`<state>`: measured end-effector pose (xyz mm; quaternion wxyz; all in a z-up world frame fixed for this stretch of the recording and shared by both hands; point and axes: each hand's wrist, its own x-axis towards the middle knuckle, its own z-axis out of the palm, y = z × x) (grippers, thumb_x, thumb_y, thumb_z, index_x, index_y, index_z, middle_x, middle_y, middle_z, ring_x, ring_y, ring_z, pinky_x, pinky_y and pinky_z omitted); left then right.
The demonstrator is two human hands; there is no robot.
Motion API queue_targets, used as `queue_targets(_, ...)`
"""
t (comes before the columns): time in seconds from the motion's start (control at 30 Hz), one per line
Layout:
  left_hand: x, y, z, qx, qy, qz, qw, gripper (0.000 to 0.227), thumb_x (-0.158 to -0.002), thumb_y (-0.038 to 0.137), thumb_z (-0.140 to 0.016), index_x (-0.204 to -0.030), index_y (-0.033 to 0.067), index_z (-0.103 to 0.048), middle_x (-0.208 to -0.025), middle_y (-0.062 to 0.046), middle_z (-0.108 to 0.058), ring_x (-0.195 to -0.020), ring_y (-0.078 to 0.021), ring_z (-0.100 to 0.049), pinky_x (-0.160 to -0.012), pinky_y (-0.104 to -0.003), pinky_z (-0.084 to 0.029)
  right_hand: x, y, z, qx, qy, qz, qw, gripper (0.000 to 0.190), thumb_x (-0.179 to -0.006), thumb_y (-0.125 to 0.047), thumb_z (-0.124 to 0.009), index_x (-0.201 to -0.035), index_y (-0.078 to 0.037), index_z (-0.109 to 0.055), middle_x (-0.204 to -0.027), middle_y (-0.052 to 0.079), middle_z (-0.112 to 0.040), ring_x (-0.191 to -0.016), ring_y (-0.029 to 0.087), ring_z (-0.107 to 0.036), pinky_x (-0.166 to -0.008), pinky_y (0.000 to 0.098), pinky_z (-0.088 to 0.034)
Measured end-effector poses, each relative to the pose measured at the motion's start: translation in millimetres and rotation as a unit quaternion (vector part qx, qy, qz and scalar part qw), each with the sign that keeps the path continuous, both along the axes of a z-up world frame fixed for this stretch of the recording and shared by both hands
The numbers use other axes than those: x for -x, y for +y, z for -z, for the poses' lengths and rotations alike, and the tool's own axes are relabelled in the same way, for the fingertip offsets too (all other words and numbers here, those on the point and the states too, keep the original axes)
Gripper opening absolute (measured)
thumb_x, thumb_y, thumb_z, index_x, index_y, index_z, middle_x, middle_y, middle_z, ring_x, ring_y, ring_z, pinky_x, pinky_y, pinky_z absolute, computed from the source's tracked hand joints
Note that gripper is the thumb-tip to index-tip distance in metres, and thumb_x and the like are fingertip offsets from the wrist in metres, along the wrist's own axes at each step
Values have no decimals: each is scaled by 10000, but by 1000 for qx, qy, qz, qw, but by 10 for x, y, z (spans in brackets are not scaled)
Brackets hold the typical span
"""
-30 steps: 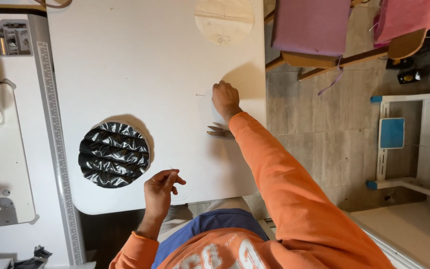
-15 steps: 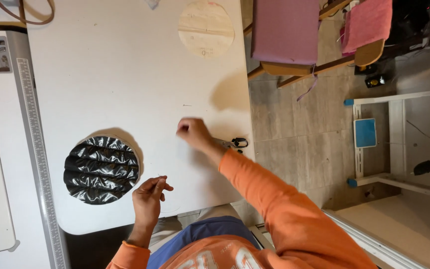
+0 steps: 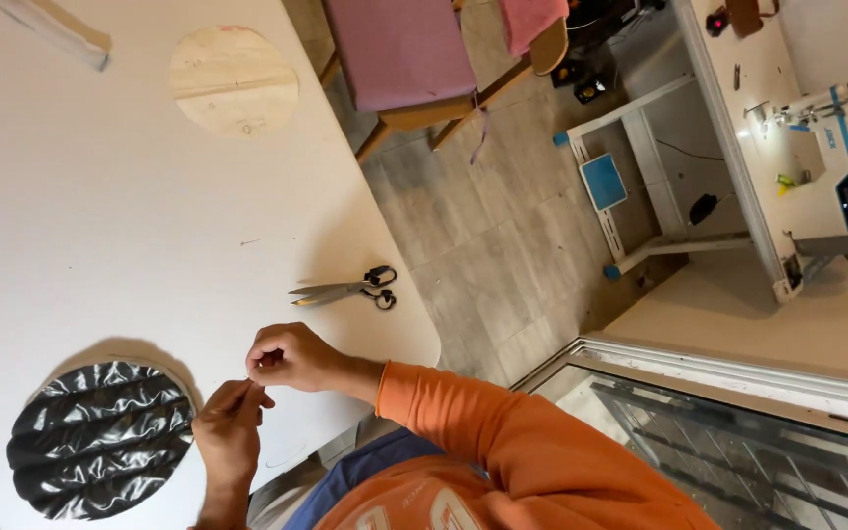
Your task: Cutting long strips of black quilted fabric using scissors on a workshop table.
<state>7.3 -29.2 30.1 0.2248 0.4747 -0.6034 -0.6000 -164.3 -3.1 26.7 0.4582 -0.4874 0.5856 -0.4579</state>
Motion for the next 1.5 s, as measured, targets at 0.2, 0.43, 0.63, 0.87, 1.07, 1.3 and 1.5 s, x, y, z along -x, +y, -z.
queue_targets(0.2,-54,3,20,-35,28,-25,999,152,-985,62,-693,-850,8,-737,-665,-65,-676,-524,-112,-460,-489,-252,-387,-17,47,87,-21,-46,-7,999,23,-919,-115,-753,-904,-99,-749,-905,29,-705,-828,131,-645,-762,265,-501)
queue_targets(0.43,-431,60,8,-82,9,-87,993,236,-950,70,-696,-718,36,-724,-636,-7,-639,-541,-100,-422,-552,-280,-377,674,-351,1203,-40,182,178,966,120,-804,23,-687,-829,-81,-743,-848,54,-745,-783,195,-668,-745,326,-531)
queue_targets(0.63,-786,226,195,-111,-7,-129,985,131,-977,79,-681,-871,65,-757,-631,-18,-656,-520,-91,-417,-520,-259,-384,1045,-924,1959,-14,360,158,919,96,-871,-118,-724,-965,-102,-727,-931,25,-652,-804,236,-674,-684,362,-528)
queue_targets(0.87,-997,343,216,-118,-31,-151,981,90,-965,47,-686,-925,18,-761,-641,-71,-631,-530,-125,-399,-509,-267,-341,877,-1499,2200,47,557,23,829,74,-750,-105,-675,-676,-93,-675,-757,52,-622,-707,293,-651,-536,457,-510)
queue_targets(1.07,-1036,337,405,-95,-31,-185,978,87,-980,73,-699,-980,6,-754,-638,-97,-651,-496,-137,-427,-479,-237,-337,857,-1586,2217,-33,597,-49,800,231,-666,107,-571,-636,-119,-608,-712,31,-552,-618,263,-562,-495,409,-430)
queue_targets(1.3,-936,206,310,-28,6,-145,989,89,-1000,66,-691,-949,90,-760,-666,-24,-674,-502,-84,-431,-603,-264,-494,18,-891,901,26,174,35,984,89,-854,-44,-669,-817,-96,-731,-850,49,-765,-814,222,-713,-829,365,-540)
queue_targets(1.5,-412,47,29,-12,75,-25,997,84,-953,22,-695,-958,4,-777,-688,-53,-688,-529,-84,-483,-504,-220,-375,-363,465,-366,-17,49,47,998,78,-918,-7,-731,-848,-23,-700,-806,85,-732,-724,166,-675,-719,286,-565)
